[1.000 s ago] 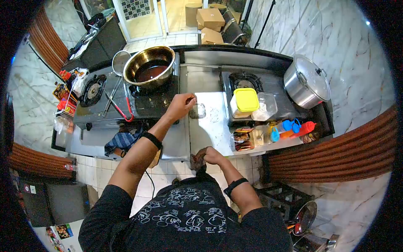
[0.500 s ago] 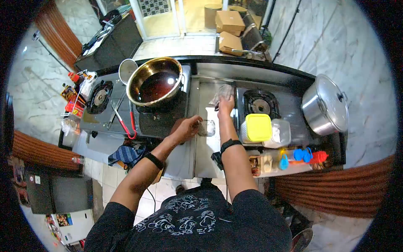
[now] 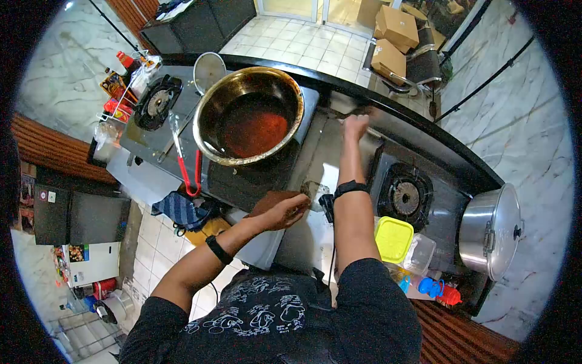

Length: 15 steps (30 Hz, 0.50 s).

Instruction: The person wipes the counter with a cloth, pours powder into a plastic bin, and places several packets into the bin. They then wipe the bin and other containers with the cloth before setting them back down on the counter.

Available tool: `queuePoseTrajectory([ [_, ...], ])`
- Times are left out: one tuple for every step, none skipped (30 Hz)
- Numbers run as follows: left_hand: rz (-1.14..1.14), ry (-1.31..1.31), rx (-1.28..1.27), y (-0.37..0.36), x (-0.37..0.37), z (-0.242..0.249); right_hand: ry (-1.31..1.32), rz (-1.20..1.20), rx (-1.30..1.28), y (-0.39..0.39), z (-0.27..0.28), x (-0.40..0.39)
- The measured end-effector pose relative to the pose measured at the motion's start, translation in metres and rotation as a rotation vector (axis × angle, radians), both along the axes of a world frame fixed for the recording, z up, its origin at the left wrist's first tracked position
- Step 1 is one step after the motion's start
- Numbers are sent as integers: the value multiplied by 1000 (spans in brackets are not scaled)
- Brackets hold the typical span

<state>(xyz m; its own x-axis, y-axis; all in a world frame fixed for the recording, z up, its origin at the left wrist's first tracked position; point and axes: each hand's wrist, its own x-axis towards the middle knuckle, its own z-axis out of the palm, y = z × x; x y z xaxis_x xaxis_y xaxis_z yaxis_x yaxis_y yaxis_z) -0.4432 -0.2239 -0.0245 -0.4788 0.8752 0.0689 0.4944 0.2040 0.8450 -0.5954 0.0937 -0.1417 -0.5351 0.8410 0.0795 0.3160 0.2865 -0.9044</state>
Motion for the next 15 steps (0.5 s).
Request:
queuePoseTrajectory([
  [8, 157, -96, 0, -1, 11, -121, 229, 105, -15, 12, 4],
  [3, 152, -98, 2, 1, 5, 117, 227, -56, -44, 17, 16],
  [27, 105, 8, 3, 2, -3, 39, 161, -31, -63, 39, 21],
  [49, 56, 112, 4, 4, -2, 271, 22, -315, -52, 16, 10],
  [44, 50, 106, 3, 4, -1, 501, -126, -596, -37, -5, 4],
  [50, 164, 14, 1, 1, 11, 713, -181, -774, -25, -2, 11],
  [57, 280, -74, 1, -1, 17, 726, -290, -1089, -7, 13, 23],
  [58, 279, -70, 1, -1, 17, 790, -354, -1098, 43, -32, 20],
  [59, 263, -77, 1, 0, 16, 827, -482, -994, 39, 13, 38],
  [62, 244, -85, 1, 1, 15, 1077, -446, -1020, 74, -2, 46],
  [69, 241, -84, 1, 1, 16, 856, -549, -851, 78, 24, 60],
  [60, 252, -79, 1, -1, 18, 802, -551, -701, 76, 54, 69],
  [51, 262, -74, 1, -2, 19, 745, -552, -552, 73, 72, 73],
  [55, 259, -75, 1, -2, 18, 738, -590, -408, 78, 69, 68],
  [52, 255, -88, 2, -2, 18, 729, -628, -262, 84, 60, 60],
])
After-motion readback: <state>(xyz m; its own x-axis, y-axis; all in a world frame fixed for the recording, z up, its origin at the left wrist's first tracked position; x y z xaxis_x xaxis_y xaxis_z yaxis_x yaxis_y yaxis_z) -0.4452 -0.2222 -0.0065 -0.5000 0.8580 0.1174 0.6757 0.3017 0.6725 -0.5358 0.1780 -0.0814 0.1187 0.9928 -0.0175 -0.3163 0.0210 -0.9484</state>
